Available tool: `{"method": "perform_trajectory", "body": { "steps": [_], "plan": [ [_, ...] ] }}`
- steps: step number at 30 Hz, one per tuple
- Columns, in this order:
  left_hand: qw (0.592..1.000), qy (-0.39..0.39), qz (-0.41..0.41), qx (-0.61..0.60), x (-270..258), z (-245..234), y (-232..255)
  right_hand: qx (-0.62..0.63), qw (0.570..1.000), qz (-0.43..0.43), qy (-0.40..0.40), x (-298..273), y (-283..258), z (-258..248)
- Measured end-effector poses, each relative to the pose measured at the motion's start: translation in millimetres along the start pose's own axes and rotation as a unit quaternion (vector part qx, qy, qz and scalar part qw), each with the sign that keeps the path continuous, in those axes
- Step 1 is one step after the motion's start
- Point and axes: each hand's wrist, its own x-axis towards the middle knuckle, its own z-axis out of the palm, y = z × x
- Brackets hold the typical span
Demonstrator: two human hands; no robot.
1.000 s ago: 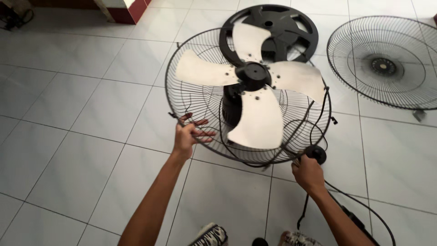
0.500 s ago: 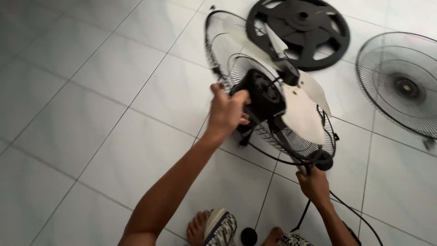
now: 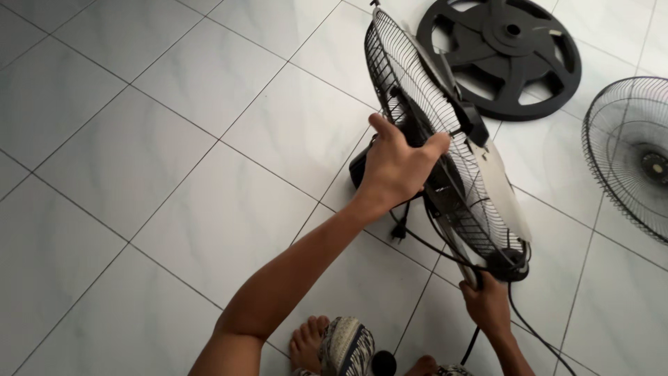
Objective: The person assembles a standing electric fan by hand. They attach the fan blades to the motor hub, secure them with a nut, and then attach the front and rear wire cages to complete the assembly.
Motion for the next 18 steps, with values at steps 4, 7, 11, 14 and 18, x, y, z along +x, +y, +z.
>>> {"method": "perform_trajectory", "body": {
  "steps": [4, 7, 11, 14, 18],
  "plan": [
    [0.999, 0.006, 0.018, 0.027, 5.6, 2.4, -8.9, -0.005, 0.999, 0.039, -0.013, -5.1, -6.4, -1.9],
    [0.999, 0.002, 0.021, 0.031, 11.0, 3.5, -15.5, -0.003, 1.000, 0.002, -0.006, -7.5, -8.2, -6.1],
    [0.996, 0.035, 0.079, 0.010, 13.8, 6.6, -28.1, -0.013, 0.989, 0.075, -0.128, 1.1, -2.9, -19.7],
    [0.993, 0.049, 0.080, -0.068, 12.1, 16.0, -31.7, -0.030, 0.972, 0.076, -0.221, 13.1, 11.8, -40.9],
    [0.988, 0.077, 0.071, -0.112, 2.3, 35.1, -38.6, -0.162, 0.940, 0.103, -0.281, 47.9, 45.0, -134.6]
  ]
}}
